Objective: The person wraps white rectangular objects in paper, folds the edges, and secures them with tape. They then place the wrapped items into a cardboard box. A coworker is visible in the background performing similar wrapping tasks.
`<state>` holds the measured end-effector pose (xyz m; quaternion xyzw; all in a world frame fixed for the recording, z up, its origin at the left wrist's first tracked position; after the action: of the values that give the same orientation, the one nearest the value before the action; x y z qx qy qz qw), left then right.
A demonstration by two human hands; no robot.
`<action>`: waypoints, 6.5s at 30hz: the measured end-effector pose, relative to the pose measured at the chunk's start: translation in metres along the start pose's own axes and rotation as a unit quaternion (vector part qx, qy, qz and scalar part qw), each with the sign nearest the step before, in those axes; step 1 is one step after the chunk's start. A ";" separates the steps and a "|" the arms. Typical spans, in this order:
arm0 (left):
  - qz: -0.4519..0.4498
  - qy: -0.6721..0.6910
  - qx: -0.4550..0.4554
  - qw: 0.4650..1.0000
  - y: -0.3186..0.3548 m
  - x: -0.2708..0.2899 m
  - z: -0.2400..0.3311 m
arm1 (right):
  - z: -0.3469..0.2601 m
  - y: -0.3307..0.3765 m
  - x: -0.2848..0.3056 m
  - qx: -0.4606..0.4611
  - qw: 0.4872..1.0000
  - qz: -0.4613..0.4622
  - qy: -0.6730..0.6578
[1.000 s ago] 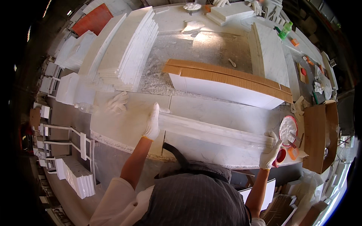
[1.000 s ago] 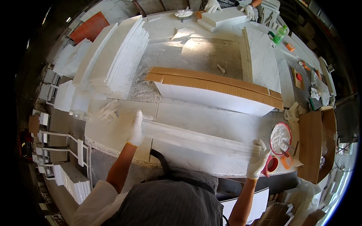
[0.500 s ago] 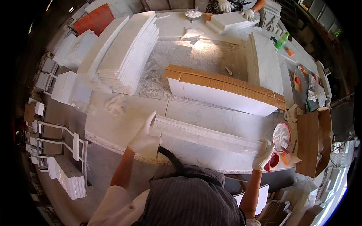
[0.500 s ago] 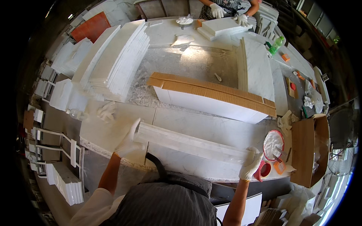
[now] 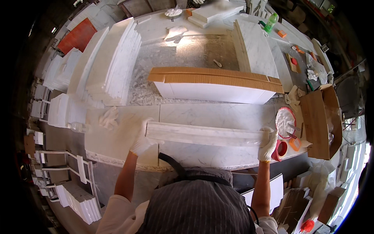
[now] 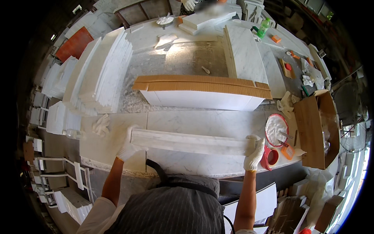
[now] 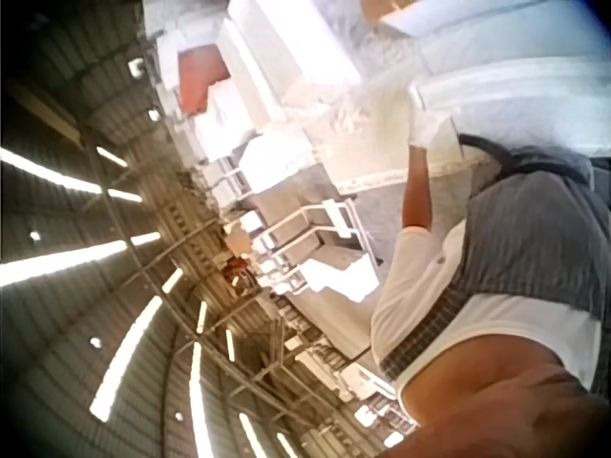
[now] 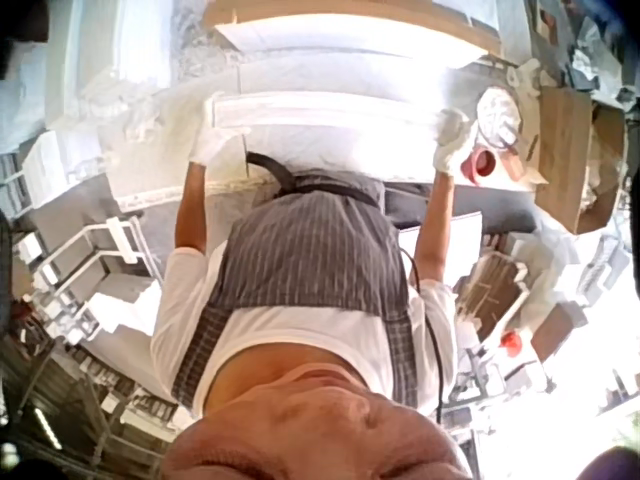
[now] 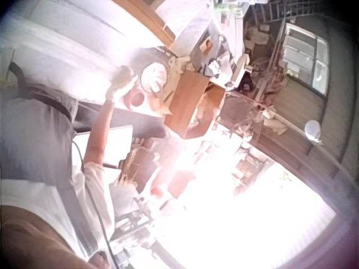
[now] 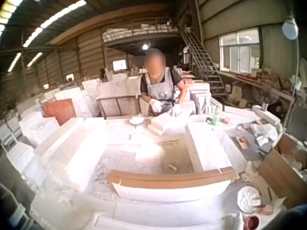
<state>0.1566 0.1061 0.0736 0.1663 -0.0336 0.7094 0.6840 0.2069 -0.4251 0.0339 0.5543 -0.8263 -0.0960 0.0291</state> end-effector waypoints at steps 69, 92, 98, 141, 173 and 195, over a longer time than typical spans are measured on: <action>-0.027 0.051 0.033 0.998 0.005 0.003 -0.016 | -0.163 -0.061 -0.144 0.520 0.493 -0.122 0.687; -0.012 -0.004 0.032 0.999 0.003 0.006 -0.016 | -0.150 0.040 -0.223 0.465 0.560 -0.426 0.537; 0.029 -0.048 0.013 0.998 0.007 0.011 -0.022 | -0.153 0.051 -0.232 0.540 0.428 -0.464 0.557; -0.024 0.113 0.030 0.993 0.006 0.004 -0.019 | -0.153 0.079 -0.264 0.664 0.431 -0.491 0.364; -0.072 0.084 0.034 0.993 0.016 0.003 -0.019 | -0.155 0.044 -0.245 0.659 0.390 -0.466 0.443; -0.035 0.081 -0.011 0.996 0.007 0.002 -0.005 | -0.261 -0.019 -0.194 0.465 0.803 -0.177 0.328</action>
<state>0.1484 0.1092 0.0711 0.1016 0.0202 0.6959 0.7106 0.3390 -0.2867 0.2975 0.6368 -0.6002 0.4836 0.0199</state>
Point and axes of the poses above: each hand's wrist, its own y-axis away from the middle knuckle, its own x-axis out of the back of the hand, z = x × y, the point moved 9 cm from there along -y, towards the middle knuckle, and after that the axes turned 11 degrees about y, right-handed, at the moved point
